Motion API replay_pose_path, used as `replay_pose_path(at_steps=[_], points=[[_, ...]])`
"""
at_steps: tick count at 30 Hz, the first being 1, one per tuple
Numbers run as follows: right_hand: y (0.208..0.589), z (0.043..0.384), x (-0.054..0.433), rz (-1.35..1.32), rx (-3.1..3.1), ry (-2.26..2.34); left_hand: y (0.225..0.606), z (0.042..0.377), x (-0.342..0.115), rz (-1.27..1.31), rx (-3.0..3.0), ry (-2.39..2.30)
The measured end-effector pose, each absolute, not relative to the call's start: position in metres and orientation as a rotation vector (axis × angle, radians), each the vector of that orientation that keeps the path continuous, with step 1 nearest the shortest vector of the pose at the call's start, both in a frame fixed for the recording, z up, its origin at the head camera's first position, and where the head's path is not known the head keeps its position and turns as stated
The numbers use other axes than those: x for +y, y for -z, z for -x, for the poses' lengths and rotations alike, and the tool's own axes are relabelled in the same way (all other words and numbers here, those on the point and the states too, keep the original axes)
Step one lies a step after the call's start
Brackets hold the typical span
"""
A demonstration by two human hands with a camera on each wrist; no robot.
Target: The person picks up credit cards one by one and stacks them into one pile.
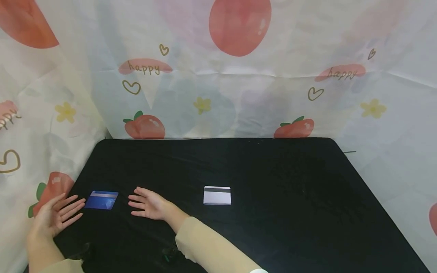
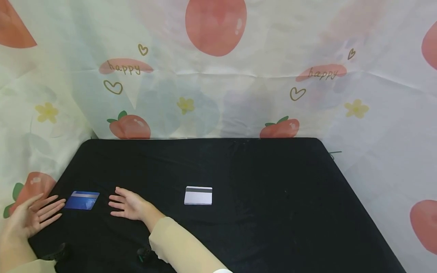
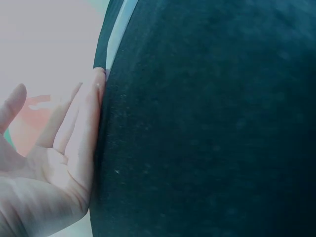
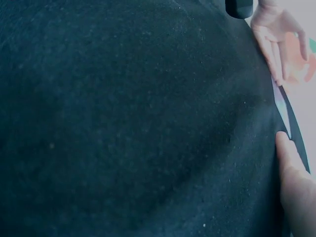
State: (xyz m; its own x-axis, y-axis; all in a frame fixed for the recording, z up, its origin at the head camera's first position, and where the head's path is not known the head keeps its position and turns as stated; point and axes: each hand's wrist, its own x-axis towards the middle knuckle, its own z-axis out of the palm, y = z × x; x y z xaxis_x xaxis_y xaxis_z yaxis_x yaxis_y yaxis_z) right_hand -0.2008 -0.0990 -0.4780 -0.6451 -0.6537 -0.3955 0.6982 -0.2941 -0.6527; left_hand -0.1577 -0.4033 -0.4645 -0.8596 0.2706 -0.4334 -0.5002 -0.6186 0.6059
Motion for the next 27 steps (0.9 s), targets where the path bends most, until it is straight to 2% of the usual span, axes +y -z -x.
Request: replay_pose_path(at_steps=[19, 27], points=[[0.485, 0.205, -0.096, -0.002, 0.977, 1.99, 0.468, 0.162, -0.396, 0.156, 0.864, -2.304], [0.485, 0.204, -0.096, -0.006, 0.98, 1.994, 0.47, 0.166, -0.391, 0.129, 0.843, -2.245]])
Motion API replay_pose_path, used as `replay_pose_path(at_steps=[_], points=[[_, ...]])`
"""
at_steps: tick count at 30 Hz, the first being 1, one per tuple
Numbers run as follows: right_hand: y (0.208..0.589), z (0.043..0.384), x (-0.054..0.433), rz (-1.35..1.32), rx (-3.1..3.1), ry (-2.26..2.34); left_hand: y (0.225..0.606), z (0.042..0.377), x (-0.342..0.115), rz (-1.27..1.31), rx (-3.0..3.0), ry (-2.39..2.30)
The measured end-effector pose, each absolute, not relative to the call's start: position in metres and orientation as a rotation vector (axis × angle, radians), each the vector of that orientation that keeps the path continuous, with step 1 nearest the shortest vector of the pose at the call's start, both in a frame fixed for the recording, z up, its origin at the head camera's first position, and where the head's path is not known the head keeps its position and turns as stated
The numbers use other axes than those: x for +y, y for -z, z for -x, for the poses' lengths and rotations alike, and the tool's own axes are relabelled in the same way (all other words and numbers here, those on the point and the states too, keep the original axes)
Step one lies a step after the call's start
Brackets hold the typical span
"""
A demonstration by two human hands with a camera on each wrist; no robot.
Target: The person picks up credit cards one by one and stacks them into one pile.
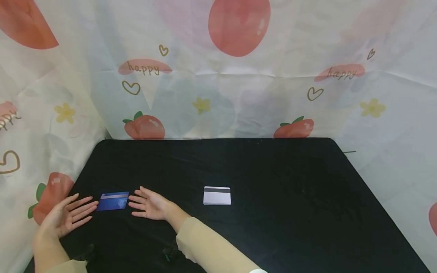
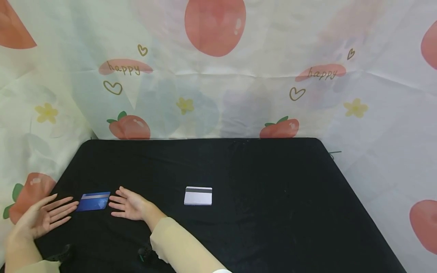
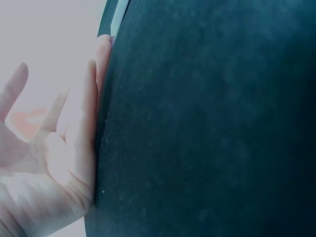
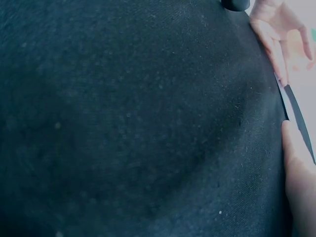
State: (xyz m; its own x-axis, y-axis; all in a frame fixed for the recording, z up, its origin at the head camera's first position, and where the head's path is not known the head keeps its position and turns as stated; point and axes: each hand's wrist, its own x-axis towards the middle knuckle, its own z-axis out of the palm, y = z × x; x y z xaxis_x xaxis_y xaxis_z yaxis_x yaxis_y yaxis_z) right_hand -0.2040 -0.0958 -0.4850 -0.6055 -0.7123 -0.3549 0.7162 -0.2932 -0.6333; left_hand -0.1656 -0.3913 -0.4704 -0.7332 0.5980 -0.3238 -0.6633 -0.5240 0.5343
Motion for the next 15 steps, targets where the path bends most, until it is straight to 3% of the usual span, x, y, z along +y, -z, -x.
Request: replay_pose_path(at_steps=[15], points=[[0.4873, 0.2047, -0.0955, -0.019, 0.953, 2.009, 0.4692, 0.1656, -0.3857, 0.16, 0.931, -2.222]])
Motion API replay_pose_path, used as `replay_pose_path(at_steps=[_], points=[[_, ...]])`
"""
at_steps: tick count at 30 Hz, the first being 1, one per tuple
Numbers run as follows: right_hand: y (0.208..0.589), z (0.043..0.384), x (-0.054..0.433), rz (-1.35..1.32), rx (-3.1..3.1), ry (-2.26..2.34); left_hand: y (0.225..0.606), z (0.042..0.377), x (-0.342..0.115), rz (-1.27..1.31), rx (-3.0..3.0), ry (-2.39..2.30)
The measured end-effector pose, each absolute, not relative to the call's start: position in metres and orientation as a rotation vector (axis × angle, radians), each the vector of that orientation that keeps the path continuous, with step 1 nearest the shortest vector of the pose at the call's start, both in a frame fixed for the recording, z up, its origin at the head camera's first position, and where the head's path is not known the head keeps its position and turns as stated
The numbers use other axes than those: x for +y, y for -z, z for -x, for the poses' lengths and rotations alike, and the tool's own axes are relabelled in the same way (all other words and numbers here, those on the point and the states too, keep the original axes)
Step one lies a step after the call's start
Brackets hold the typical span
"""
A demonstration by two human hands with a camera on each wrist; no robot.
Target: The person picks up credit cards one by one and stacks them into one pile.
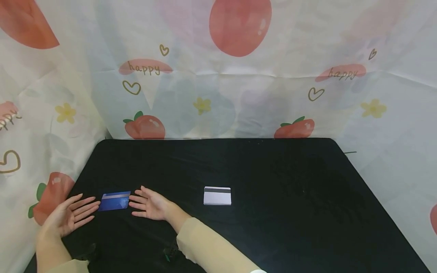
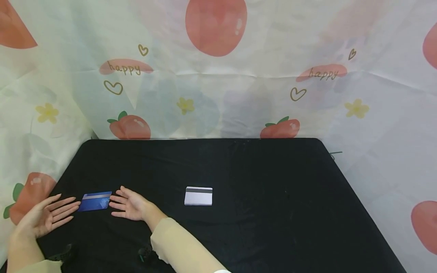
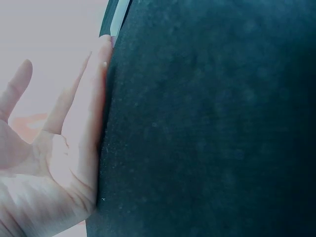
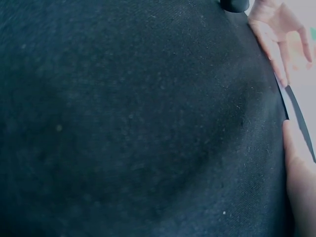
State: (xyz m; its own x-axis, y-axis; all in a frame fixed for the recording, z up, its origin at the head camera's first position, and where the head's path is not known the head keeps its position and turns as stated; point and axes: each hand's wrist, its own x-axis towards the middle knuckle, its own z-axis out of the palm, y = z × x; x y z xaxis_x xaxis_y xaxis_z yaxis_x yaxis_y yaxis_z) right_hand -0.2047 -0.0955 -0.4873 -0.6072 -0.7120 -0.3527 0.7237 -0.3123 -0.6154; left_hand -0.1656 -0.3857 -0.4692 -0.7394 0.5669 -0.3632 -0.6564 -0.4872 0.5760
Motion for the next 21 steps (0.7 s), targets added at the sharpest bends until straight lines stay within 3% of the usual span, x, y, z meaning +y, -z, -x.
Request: replay_pose_path(at_steps=[21], points=[[0.4883, 0.2047, -0.0928, -0.006, 0.919, 2.03, 0.4715, 0.1621, -0.3813, 0.116, 1.007, -2.266]])
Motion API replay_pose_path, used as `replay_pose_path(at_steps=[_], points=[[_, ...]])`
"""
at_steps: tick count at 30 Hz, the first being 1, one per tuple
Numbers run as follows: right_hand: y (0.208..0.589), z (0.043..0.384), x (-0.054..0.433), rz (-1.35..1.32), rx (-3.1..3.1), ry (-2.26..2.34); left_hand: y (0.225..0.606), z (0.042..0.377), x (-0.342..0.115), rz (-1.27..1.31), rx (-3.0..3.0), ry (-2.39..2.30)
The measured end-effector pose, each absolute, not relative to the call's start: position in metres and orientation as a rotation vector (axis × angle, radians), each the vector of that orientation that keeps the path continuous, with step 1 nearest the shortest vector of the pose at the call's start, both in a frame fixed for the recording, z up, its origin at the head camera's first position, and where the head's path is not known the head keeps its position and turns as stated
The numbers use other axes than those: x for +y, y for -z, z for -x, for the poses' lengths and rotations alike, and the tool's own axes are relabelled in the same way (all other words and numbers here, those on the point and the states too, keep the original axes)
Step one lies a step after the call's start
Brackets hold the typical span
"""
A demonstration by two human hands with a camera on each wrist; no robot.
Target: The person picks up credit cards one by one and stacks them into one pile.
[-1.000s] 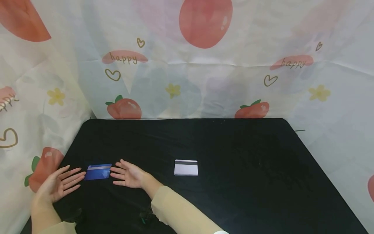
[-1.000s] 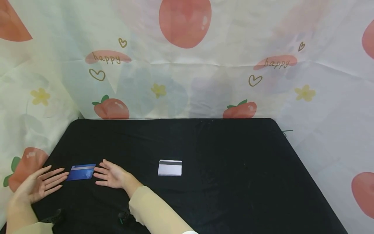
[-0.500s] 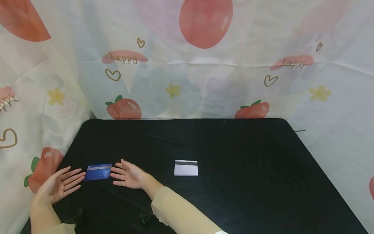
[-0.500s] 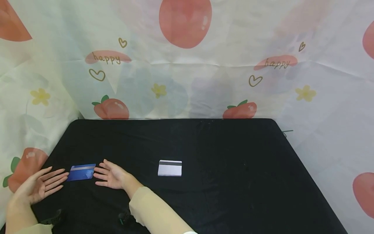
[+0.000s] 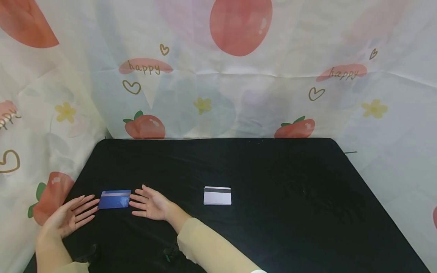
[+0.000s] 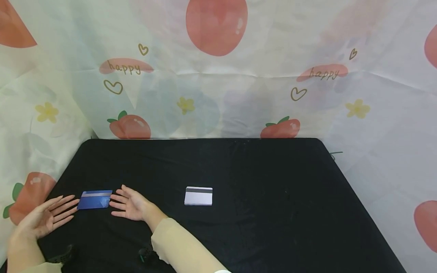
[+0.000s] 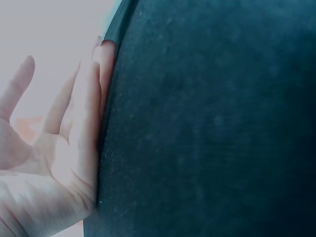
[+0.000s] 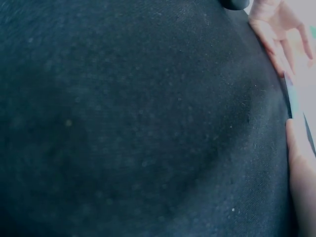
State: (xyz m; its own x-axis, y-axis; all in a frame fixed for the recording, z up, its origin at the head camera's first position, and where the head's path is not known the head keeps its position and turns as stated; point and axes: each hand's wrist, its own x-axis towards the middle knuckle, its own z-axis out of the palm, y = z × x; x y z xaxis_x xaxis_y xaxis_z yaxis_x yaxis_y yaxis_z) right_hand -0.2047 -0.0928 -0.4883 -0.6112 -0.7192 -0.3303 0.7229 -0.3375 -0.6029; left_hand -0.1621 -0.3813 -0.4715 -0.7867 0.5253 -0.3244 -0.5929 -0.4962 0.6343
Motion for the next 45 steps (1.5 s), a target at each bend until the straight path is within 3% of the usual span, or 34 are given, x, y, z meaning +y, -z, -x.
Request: replay_pose_path(at_steps=[24, 45], points=[[0.487, 0.205, -0.091, -0.001, 0.891, 2.057, 0.477, 0.173, -0.361, 0.494, 1.501, -2.154], [0.483, 0.206, -0.084, -0.006, 0.959, 2.073, 0.474, 0.175, -0.343, 0.451, 1.662, -2.115]])
